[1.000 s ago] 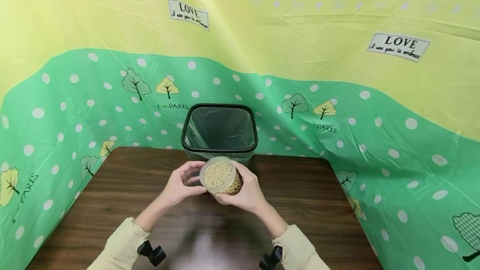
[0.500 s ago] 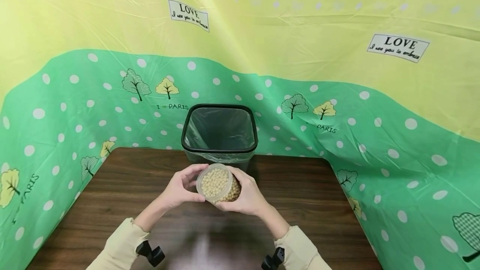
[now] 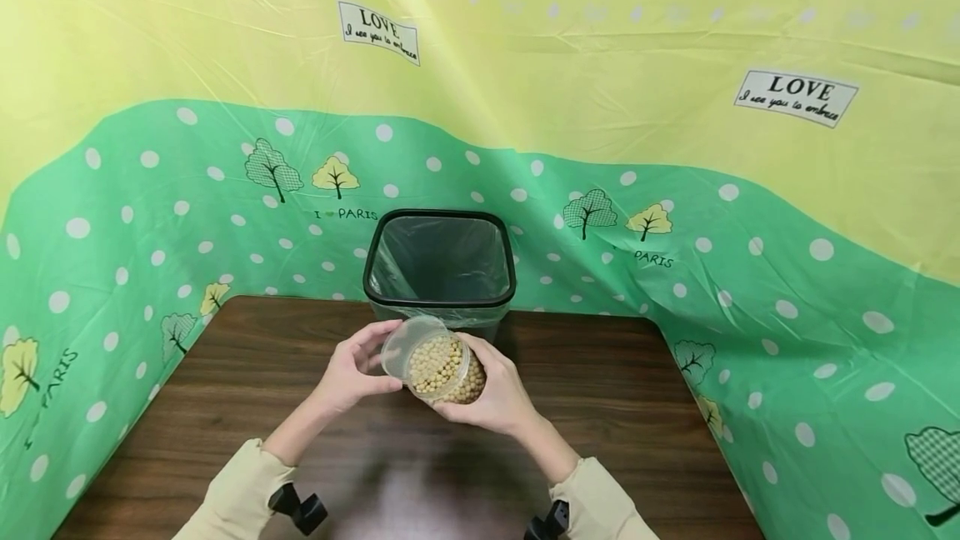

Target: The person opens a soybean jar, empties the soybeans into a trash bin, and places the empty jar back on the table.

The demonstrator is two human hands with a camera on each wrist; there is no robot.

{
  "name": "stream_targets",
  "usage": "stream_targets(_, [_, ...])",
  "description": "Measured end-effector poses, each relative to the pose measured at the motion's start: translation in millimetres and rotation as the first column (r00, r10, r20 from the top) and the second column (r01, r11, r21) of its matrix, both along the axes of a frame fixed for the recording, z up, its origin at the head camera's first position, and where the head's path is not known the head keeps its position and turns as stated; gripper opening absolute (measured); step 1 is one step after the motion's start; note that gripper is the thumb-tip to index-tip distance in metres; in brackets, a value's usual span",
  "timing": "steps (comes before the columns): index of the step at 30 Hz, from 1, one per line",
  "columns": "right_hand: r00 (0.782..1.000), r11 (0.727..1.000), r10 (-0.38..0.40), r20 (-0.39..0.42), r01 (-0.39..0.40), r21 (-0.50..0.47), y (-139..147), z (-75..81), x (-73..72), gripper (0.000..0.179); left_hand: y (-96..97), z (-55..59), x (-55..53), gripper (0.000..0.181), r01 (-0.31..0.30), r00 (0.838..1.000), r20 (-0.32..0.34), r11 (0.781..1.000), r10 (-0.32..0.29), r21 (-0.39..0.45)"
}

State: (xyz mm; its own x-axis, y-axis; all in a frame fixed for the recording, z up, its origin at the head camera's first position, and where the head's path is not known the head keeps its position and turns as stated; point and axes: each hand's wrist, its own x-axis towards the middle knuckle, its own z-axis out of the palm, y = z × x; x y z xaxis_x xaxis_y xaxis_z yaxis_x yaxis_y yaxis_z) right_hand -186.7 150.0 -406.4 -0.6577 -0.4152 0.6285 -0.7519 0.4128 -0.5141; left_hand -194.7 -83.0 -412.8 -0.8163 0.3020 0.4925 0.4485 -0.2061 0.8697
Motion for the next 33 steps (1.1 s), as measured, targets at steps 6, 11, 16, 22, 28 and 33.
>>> stream_targets(6, [0.999, 1.0, -0.029, 0.029, 0.029, -0.002, 12.1, -10.3, -4.1, 0.084, -21.8, -3.7, -1.1, 0.07, -0.108, 0.994, -0.021, 0.993, 0.107, -0.038])
stream_targets(11, [0.997, 0.998, -0.059, 0.045, 0.059, -0.001, 21.5, -11.9, -3.6, 0.084, -45.0, -15.0, -0.2, 0.071, -0.232, 0.973, -0.027, 0.963, 0.23, -0.135])
stream_targets(16, [0.994, 0.995, -0.1, 0.046, 0.1, 0.003, 30.2, -15.0, -4.7, 0.086, -67.4, -38.1, 1.4, 0.07, -0.323, 0.944, -0.018, 0.914, 0.329, -0.245])
stream_targets(22, [0.991, 0.991, -0.13, 0.017, 0.131, -0.008, 30.8, -3.9, 2.2, 0.084, -86.8, -79.5, -1.6, 0.071, -0.346, 0.914, 0.071, 0.859, 0.4, -0.378])
stream_targets(28, [0.991, 0.992, -0.128, 0.038, 0.129, -0.013, 27.4, 10.7, 13.1, 0.08, -95.1, -121.3, -6.0, 0.078, -0.312, 0.863, 0.186, 0.785, 0.469, -0.536])
stream_targets(33, [0.989, 0.989, -0.143, 0.039, 0.144, -0.023, 27.2, 8.4, 15.9, 0.08, -92.8, -145.2, -11.2, 0.08, -0.318, 0.841, 0.182, 0.738, 0.509, -0.595])
